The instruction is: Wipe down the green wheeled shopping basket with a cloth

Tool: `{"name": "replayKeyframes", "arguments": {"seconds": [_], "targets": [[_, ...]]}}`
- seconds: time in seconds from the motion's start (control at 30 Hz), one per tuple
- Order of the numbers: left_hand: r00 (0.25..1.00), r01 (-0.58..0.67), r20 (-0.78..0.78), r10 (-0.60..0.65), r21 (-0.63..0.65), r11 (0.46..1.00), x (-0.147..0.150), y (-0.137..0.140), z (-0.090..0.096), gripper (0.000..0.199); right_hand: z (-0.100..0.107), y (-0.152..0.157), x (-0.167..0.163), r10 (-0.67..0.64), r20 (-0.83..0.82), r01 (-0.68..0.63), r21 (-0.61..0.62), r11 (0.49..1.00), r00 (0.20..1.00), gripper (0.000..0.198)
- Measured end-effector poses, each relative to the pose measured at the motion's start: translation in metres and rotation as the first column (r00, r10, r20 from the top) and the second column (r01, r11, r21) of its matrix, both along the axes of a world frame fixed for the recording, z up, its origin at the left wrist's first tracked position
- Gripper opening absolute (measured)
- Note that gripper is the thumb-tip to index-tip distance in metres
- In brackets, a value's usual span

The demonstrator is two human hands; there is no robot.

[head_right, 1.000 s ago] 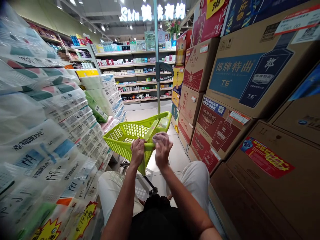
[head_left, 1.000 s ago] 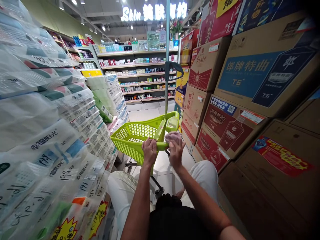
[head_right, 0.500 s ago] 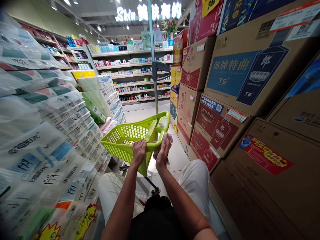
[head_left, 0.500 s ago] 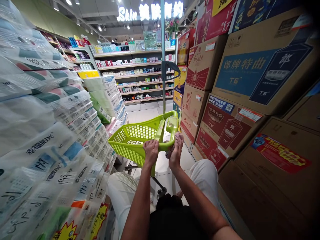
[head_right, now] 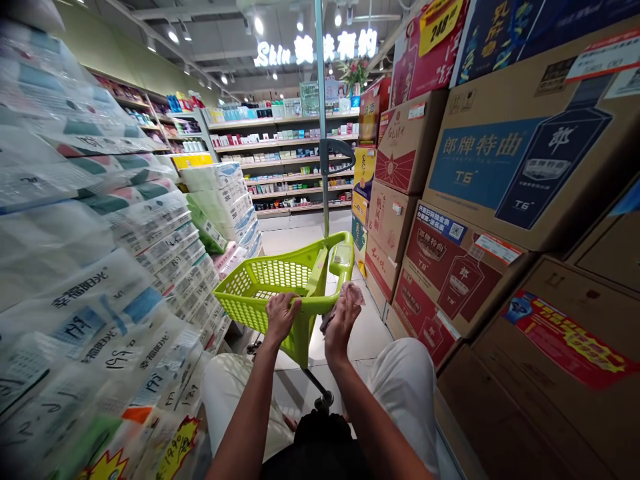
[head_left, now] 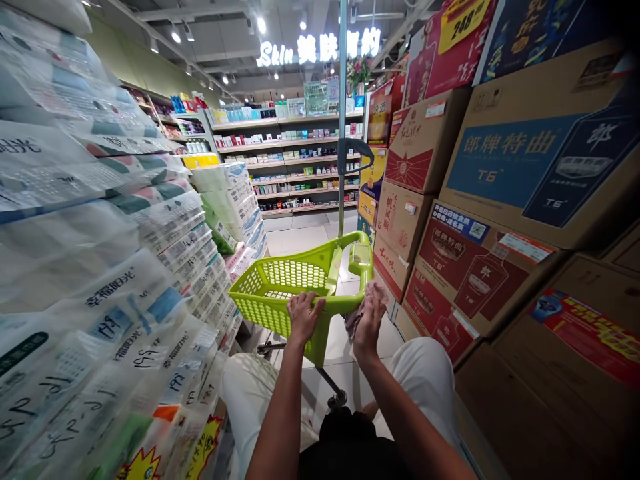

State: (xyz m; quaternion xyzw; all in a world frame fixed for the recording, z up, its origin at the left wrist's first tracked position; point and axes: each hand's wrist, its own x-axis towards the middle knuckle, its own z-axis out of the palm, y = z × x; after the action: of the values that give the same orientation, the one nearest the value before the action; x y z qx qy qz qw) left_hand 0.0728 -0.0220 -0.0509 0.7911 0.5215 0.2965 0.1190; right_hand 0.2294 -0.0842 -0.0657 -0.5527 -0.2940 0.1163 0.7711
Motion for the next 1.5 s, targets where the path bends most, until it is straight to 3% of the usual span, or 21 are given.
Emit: {"name": "replayKeyframes", "arguments": {"seconds": [0.1,0.2,0.3,0.37,0.43,0.53,0.6,0.77,0.83,0.97,1.03,1.13,1.23,1.4,1.5], "targets": [[0.999,-0.035,-0.023,0.035,0.006,0.999,0.012,-0.003,0.001,0.035,0.015,0.004,0.006,-0.070,-0.010,0.070,-0.017,0.997,0.997,0.051],[0.997,-0.069,-0.028,0.070,0.013,0.998,0.027,-0.007,0.000,0.035,0.021,0.005,0.013,-0.183,0.261,0.201,-0.041,0.979,0.948,0.045],[0.994,-0.107,-0.012,0.107,0.028,0.994,0.037,-0.010,-0.003,0.035,0.009,-0.003,0.016,-0.225,0.659,0.309,-0.011,0.951,0.718,0.036],[0.997,-0.081,0.005,0.081,0.036,0.996,0.036,-0.009,-0.006,0.035,0.001,-0.007,0.022,-0.205,0.809,0.308,0.031,0.951,0.550,0.033],[0.999,-0.032,0.028,0.031,0.041,0.999,0.030,-0.005,-0.011,0.034,-0.001,-0.006,0.033,-0.205,0.844,0.325,0.039,0.945,0.496,0.034],[0.996,-0.078,0.043,0.076,0.038,0.996,0.019,0.005,-0.018,0.032,-0.004,0.002,0.039,-0.253,0.791,0.415,-0.001,0.910,0.556,0.037],[0.990,-0.142,0.024,0.141,0.033,0.989,0.016,0.010,-0.021,0.033,-0.013,0.007,0.029,-0.264,0.796,0.450,-0.012,0.893,0.545,0.039],[0.998,-0.060,-0.006,0.060,-0.006,0.998,0.021,0.016,-0.024,0.034,-0.045,0.014,0.011,-0.152,0.937,0.335,0.040,0.941,0.313,0.048],[1.000,-0.020,-0.002,0.020,-0.022,1.000,0.024,0.016,-0.024,0.035,-0.044,0.020,0.023,-0.187,0.920,0.370,0.050,0.928,0.344,0.048],[1.000,-0.018,0.019,0.019,-0.037,0.999,0.036,0.012,-0.027,0.035,-0.036,0.032,0.040,-0.317,0.820,0.504,0.040,0.863,0.477,0.046],[0.999,-0.027,0.024,0.028,-0.047,0.999,0.042,0.008,-0.027,0.035,-0.040,0.033,0.033,-0.301,0.828,0.486,0.040,0.873,0.473,0.047],[1.000,0.019,0.021,-0.017,-0.082,0.996,0.042,0.004,-0.024,0.034,-0.051,0.026,0.021,-0.179,0.911,0.353,0.040,0.935,0.372,0.047],[0.998,0.062,0.026,-0.060,-0.082,0.995,0.025,0.004,-0.022,0.034,-0.048,0.022,0.033,-0.164,0.936,0.310,0.063,0.949,0.311,0.045],[0.989,-0.145,-0.049,0.140,-0.127,0.981,-0.006,0.010,-0.026,0.037,-0.039,0.030,0.054,-0.326,0.834,0.513,0.061,0.856,0.444,0.041],[0.989,-0.147,-0.042,0.143,-0.132,0.980,-0.004,0.009,-0.029,0.036,-0.058,0.033,0.037,-0.249,0.865,0.438,0.038,0.898,0.436,0.044]]}}
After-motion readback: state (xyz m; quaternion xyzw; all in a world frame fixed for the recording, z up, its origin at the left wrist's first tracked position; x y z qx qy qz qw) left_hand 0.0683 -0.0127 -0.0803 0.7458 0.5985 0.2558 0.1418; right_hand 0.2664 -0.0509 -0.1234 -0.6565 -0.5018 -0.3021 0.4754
